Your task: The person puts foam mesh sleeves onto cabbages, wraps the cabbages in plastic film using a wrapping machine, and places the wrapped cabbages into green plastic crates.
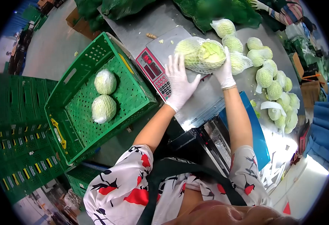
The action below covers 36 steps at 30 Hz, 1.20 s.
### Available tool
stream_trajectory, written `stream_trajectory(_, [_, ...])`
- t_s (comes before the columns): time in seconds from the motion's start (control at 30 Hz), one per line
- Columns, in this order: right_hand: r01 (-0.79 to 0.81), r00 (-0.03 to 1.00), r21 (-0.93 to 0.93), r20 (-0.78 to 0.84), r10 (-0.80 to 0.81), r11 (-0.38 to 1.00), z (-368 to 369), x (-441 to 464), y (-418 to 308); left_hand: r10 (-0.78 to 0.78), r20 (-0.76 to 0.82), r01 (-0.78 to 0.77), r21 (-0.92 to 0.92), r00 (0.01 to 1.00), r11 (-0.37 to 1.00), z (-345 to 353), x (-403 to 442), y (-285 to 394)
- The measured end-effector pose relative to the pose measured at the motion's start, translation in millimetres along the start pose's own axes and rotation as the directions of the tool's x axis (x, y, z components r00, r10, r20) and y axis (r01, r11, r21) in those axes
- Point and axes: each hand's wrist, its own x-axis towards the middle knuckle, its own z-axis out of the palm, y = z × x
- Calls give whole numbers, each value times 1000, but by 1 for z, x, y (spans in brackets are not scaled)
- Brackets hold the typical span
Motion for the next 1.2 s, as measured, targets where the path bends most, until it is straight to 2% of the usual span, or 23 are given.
stream_trajectory(0.13, [-32, 999, 18, 18, 32, 999, 8, -9, -7, 50, -43, -51, -38, 998, 998, 4, 6, 8])
stream_trajectory(0.3, [-29, 998, 44, -56, 32, 999, 8, -14, -3, 89, -43, -92, -51, 995, 994, 3, 10, 16])
stream_trajectory(0.73, [7, 997, 11, -76, -6, 1000, 4, -20, -2, 87, -75, -91, -54, 993, 994, 1, 15, 20])
stream_trajectory(0.87, [30, 999, 14, -40, -29, 999, 5, -25, -2, 173, 18, -171, -99, 985, 980, -2, 25, 25])
stream_trajectory(0.93, [82, 995, -28, -47, -84, 996, 2, -23, 0, 187, 95, -171, -153, 978, 973, 0, 31, 32])
stream_trajectory(1.03, [124, 987, -110, -91, -135, 986, -4, -24, 4, 32, 120, -27, -47, 992, 999, -1, 46, 45])
stream_trajectory(1.1, [173, 978, -174, -86, -190, 969, -3, -26, 4, 20, 118, -8, -99, 993, 995, 1, 54, 41])
stream_trajectory(1.17, [123, 975, -353, -132, -180, 927, -5, -27, -1, -44, 181, 70, -141, 982, 988, -3, 56, 40])
stream_trajectory(1.2, [94, 972, -438, -155, -178, 894, -6, -27, -3, -47, 164, 71, -146, 985, 987, -2, 54, 39])
